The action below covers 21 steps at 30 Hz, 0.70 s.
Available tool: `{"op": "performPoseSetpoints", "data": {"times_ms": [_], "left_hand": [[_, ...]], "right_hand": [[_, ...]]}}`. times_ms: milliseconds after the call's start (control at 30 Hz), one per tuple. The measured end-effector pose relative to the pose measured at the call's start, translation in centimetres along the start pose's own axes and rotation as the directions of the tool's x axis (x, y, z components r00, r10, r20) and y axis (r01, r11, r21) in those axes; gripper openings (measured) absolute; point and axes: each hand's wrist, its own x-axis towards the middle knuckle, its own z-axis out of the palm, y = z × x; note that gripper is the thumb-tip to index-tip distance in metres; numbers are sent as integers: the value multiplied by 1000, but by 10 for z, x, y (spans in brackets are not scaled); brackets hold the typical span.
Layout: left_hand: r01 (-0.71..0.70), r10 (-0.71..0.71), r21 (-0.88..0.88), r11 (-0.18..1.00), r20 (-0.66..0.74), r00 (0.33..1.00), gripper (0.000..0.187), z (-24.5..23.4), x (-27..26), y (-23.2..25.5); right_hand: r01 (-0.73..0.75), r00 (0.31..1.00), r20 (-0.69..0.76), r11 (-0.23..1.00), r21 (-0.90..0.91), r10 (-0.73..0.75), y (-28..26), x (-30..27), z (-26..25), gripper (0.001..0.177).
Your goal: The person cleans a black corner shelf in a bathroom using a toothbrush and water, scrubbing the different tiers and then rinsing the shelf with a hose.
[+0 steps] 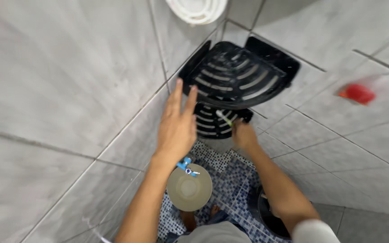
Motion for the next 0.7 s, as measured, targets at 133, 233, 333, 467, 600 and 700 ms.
{"op": "performPoseSetpoints", "data": {"times_ms": [133, 233, 333, 467, 600, 700], "left_hand": [[63, -60, 114, 992, -27, 998, 76, 5, 3, 7], [65, -65, 128, 990, -5, 998, 76, 4, 7, 9], [91, -93, 131, 987, 5, 996, 76, 2, 5, 10], [109, -105, 96, 989, -43, 993, 76, 9, 5, 14], [128, -124, 103, 986, -39, 992, 76, 11, 5, 16], [148, -146, 145, 978, -23, 989, 81, 7, 4, 18]], "right_hand": [[68, 995, 67, 998, 11, -69, 6, 26, 13, 18], [225, 927, 317, 974, -37, -202, 16, 23, -3, 18], [188, 935, 339, 955, -228, -103, 35, 26, -35, 19], [201, 931, 342, 962, -183, -130, 25, 9, -31, 22], [378, 888, 364, 897, -228, -281, 17, 19, -5, 18], [214, 960, 235, 940, -264, -153, 28, 42, -11, 19]]}}
